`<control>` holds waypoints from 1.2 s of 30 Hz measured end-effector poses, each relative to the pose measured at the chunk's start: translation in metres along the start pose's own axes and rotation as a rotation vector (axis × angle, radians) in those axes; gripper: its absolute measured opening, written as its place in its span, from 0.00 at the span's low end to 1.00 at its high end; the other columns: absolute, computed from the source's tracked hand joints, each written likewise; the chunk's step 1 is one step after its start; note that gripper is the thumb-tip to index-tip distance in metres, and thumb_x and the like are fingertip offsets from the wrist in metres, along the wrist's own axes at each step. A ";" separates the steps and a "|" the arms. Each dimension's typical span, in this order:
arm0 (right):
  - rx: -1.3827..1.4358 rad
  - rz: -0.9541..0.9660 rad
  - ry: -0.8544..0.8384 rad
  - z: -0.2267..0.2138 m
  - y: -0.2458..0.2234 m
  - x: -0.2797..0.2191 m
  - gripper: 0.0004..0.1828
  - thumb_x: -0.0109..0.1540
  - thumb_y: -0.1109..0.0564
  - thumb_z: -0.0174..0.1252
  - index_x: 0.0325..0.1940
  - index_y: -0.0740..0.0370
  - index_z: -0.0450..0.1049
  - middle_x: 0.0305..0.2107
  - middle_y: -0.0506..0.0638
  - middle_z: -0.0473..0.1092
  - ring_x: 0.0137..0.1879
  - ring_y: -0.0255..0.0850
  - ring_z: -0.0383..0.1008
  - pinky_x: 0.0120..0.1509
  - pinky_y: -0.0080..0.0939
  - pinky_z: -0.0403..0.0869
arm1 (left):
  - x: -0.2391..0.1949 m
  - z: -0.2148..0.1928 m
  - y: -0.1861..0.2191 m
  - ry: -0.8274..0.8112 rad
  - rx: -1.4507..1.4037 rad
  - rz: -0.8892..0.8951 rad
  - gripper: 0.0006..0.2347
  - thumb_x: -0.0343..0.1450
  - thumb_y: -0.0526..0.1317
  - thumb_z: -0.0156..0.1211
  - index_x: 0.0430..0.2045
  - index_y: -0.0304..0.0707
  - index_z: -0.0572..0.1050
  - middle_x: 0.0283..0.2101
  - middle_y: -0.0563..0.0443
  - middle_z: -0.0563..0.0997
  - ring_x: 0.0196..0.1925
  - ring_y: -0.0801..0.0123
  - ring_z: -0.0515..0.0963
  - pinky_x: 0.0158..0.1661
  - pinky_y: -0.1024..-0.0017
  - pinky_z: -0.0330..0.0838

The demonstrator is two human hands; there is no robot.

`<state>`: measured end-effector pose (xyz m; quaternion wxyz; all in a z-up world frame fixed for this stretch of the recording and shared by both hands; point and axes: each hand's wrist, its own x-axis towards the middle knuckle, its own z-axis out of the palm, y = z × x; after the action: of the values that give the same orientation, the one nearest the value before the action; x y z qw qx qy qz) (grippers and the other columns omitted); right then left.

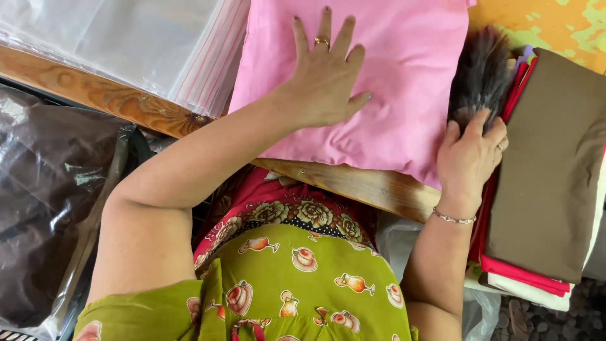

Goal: Brushing and smoothing a pink pillow before folding it and placing it inside a clear plastic bag.

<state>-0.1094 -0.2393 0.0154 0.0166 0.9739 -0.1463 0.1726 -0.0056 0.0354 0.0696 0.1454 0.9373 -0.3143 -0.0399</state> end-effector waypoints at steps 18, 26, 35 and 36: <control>0.162 -0.262 -0.164 -0.079 -0.028 -0.025 0.22 0.62 0.59 0.55 0.60 0.69 0.69 0.43 0.65 0.64 0.48 0.62 0.63 0.56 0.57 0.63 | 0.031 0.017 0.004 -0.104 0.100 0.238 0.20 0.70 0.54 0.49 0.41 0.34 0.72 0.47 0.35 0.72 0.54 0.39 0.65 0.52 0.30 0.50; 0.197 -0.230 -0.307 -0.044 -0.092 0.046 0.28 0.68 0.52 0.36 0.67 0.74 0.49 0.64 0.71 0.45 0.69 0.65 0.38 0.69 0.65 0.44 | 0.092 0.039 0.007 0.230 0.139 0.177 0.19 0.73 0.51 0.41 0.54 0.41 0.62 0.60 0.40 0.55 0.58 0.42 0.58 0.52 0.40 0.48; 0.061 -0.275 -0.470 0.010 -0.098 0.054 0.32 0.65 0.42 0.27 0.71 0.57 0.44 0.68 0.55 0.40 0.72 0.59 0.33 0.70 0.63 0.38 | 0.085 0.067 -0.010 0.006 0.143 0.023 0.25 0.72 0.53 0.25 0.65 0.54 0.45 0.70 0.50 0.44 0.70 0.39 0.36 0.59 0.35 0.21; 0.156 -0.149 -0.610 -0.005 -0.098 0.065 0.34 0.64 0.39 0.23 0.72 0.53 0.37 0.69 0.51 0.32 0.73 0.54 0.26 0.73 0.57 0.32 | 0.084 0.064 -0.010 0.005 0.115 0.028 0.24 0.72 0.53 0.26 0.65 0.55 0.46 0.70 0.50 0.43 0.70 0.38 0.37 0.60 0.36 0.21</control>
<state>-0.0243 -0.1630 0.0441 -0.0904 0.9871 -0.0593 -0.1183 0.0570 -0.0232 0.0065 0.0926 0.9396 -0.3289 -0.0173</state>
